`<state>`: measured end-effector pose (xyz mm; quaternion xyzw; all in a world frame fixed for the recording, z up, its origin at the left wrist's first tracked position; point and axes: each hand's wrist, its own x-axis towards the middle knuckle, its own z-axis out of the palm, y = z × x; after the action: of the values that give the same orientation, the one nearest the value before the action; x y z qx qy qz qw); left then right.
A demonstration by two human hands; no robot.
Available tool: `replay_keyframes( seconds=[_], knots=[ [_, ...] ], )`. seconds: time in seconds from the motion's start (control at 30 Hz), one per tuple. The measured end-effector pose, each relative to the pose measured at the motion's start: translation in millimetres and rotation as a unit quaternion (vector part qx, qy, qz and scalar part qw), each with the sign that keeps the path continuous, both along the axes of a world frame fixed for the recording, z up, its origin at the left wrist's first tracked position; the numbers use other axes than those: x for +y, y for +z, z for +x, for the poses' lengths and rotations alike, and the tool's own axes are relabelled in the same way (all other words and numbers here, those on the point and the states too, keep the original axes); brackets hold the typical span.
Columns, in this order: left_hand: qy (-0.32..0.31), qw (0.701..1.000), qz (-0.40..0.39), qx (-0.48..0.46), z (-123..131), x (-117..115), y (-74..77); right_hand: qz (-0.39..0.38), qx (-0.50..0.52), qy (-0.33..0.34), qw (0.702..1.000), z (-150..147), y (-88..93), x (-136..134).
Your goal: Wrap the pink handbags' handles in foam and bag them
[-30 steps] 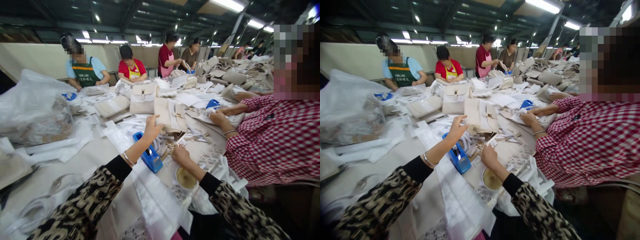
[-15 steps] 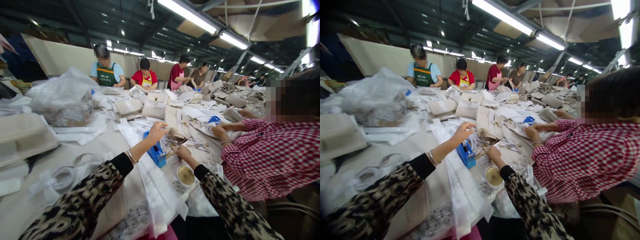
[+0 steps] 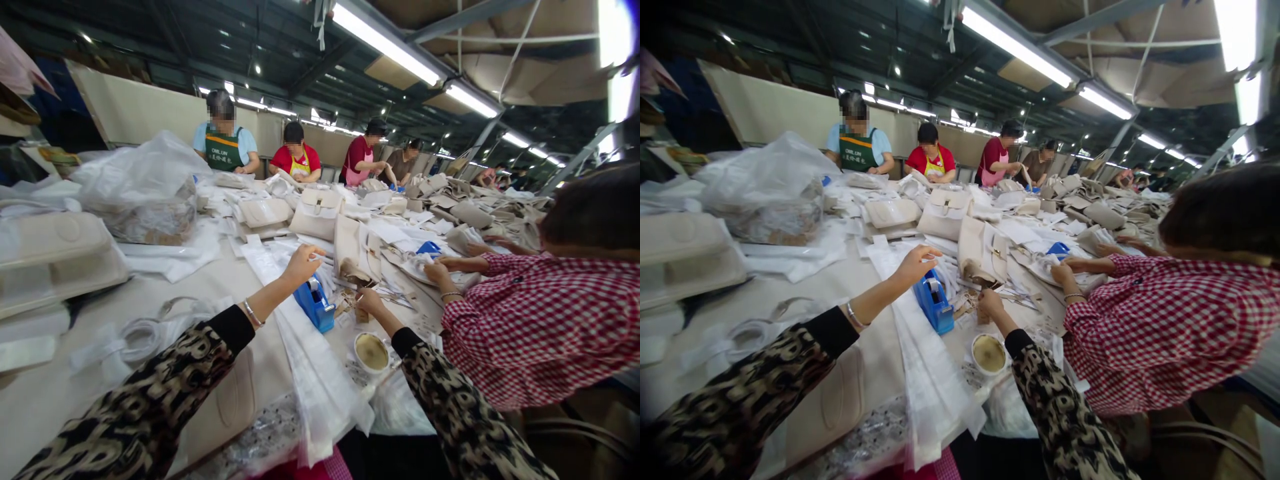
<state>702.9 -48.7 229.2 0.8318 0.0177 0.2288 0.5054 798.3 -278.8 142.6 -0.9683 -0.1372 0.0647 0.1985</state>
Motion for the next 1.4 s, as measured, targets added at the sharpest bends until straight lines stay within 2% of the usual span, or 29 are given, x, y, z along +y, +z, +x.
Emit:
replay_keyframes(
  seconds=[0.13,0.27,0.37,0.57,0.73,0.93,1.07,1.23,1.4],
  knots=[
    [-0.008,1.0,-0.007,0.009,5.5,-1.1,-3.6,0.081,-0.017,0.013,0.997,26.2,25.4,0.0],
    [-0.024,0.999,-0.024,0.015,12.1,-5.1,-3.2,0.184,-0.061,0.001,0.981,53.4,70.2,-3.5],
    [-0.042,0.998,-0.042,0.021,15.8,-8.3,-0.8,0.242,-0.059,0.003,0.968,61.5,104.9,-7.4],
    [-0.1,0.989,-0.106,0.029,25.4,-18.0,13.5,0.314,0.029,0.066,0.947,44.2,158.2,-7.4],
    [-0.148,0.978,-0.144,0.024,25.9,-28.8,39.6,0.36,0.085,0.137,0.919,11.2,182.9,3.7],
    [-0.157,0.977,-0.143,0.012,5.8,-34.7,57.0,0.412,0.137,0.192,0.88,-27.7,192.8,25.9],
    [-0.159,0.973,-0.167,-0.005,-18.7,-19.4,69.4,0.459,0.185,0.204,0.845,-40.9,187.9,35.7],
    [-0.208,0.953,-0.219,-0.028,-52.1,10.2,91.6,0.528,0.241,0.202,0.789,-49.4,161.2,49.0],
    [-0.21,0.943,-0.251,-0.058,-67.8,23.9,94.9,0.582,0.291,0.207,0.73,-68.8,129.8,71.4]
  ],
)
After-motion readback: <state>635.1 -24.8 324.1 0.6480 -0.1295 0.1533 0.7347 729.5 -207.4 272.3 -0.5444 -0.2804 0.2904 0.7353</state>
